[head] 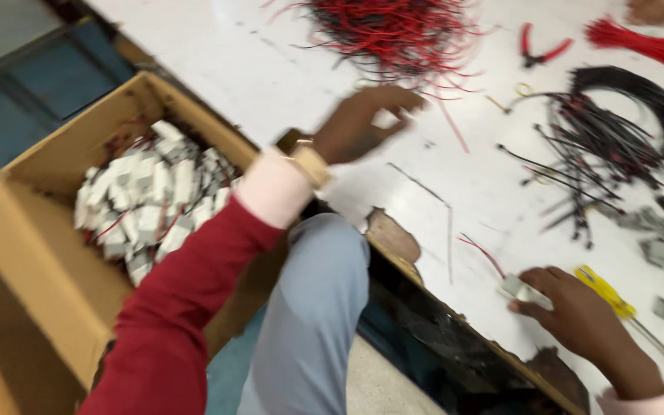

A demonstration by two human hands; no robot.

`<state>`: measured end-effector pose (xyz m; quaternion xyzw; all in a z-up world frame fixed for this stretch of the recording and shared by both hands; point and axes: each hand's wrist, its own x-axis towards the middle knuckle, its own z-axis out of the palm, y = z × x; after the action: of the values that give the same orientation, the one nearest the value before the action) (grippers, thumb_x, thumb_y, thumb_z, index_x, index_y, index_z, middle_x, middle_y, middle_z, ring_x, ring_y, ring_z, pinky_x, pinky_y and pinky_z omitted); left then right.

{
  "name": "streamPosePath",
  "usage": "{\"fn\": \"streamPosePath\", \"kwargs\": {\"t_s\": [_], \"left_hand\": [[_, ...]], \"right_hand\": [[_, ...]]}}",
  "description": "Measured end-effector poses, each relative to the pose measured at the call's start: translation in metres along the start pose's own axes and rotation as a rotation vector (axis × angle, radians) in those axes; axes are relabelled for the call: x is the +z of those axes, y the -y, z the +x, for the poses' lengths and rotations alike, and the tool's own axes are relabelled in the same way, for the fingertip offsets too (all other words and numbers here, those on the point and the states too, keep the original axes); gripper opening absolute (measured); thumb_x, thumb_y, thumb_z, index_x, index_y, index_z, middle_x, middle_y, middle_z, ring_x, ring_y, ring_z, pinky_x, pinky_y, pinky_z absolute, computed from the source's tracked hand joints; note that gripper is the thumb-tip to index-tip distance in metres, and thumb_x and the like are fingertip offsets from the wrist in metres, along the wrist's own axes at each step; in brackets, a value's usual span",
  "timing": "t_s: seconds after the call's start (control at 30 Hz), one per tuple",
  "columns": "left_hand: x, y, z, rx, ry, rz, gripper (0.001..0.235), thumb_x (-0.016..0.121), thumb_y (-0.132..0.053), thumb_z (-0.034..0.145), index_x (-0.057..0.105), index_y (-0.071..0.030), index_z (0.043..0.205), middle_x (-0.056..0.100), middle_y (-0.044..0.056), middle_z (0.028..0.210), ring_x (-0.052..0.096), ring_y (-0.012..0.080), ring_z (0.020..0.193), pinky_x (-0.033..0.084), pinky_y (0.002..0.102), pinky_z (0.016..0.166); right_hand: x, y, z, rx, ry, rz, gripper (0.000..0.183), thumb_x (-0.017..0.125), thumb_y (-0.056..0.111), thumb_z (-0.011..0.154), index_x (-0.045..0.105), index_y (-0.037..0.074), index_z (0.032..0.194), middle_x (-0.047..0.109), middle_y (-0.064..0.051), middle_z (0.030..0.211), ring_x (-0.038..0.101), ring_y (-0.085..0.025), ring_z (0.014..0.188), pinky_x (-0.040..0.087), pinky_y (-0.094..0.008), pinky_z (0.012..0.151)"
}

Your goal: The person assembles small white electronic modules by inserting red and black wires into terminal blocks and securing them with a screwdriver. Completed units are placed into a cardboard box on the floor.

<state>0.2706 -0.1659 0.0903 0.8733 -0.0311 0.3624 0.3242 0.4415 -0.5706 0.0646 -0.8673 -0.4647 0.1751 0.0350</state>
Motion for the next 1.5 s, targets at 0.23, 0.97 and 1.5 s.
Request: {"fn": "streamPosePath", "kwargs": {"t_s": [0.23, 0.97, 1.5], "left_hand": [[0.185, 0.02, 0.063, -0.124, 0.472, 0.329, 0.034, 0.064, -0.008, 0.091, 0.067, -0.019, 0.123, 0.068, 0.008, 0.118, 0.064, 0.03, 0.113, 0.052, 0.046, 0.091], [0.198, -0.054, 0.048, -0.017, 0.686, 0.042, 0.01, 0.069, -0.018, 0.09, 0.074, -0.016, 0.098, 0.074, 0.005, 0.099, 0.07, 0.0284, 0.09, 0.054, 0.044, 0.078], [0.21, -0.095, 0.022, -0.104, 1.031, 0.123, 0.01, 0.077, -0.027, 0.083, 0.078, -0.017, 0.086, 0.077, 0.001, 0.083, 0.073, 0.0215, 0.078, 0.055, 0.037, 0.07]], "right_hand": [[-0.002, 0.001, -0.008, -0.077, -0.101, 0.045, 0.051, 0.078, 0.037, 0.076, 0.068, 0.019, 0.123, 0.069, -0.003, 0.113, 0.064, -0.028, 0.109, 0.053, -0.04, 0.089], [-0.004, -0.142, 0.023, 0.245, -0.71, -0.063, 0.036, 0.077, 0.024, 0.089, 0.068, 0.012, 0.122, 0.063, -0.016, 0.114, 0.058, -0.038, 0.111, 0.051, -0.049, 0.082], [-0.02, -0.133, 0.018, 0.059, -0.816, 0.688, 0.043, 0.069, -0.002, 0.083, 0.067, 0.0, 0.126, 0.065, -0.011, 0.111, 0.065, -0.018, 0.085, 0.055, -0.031, 0.074]]}}
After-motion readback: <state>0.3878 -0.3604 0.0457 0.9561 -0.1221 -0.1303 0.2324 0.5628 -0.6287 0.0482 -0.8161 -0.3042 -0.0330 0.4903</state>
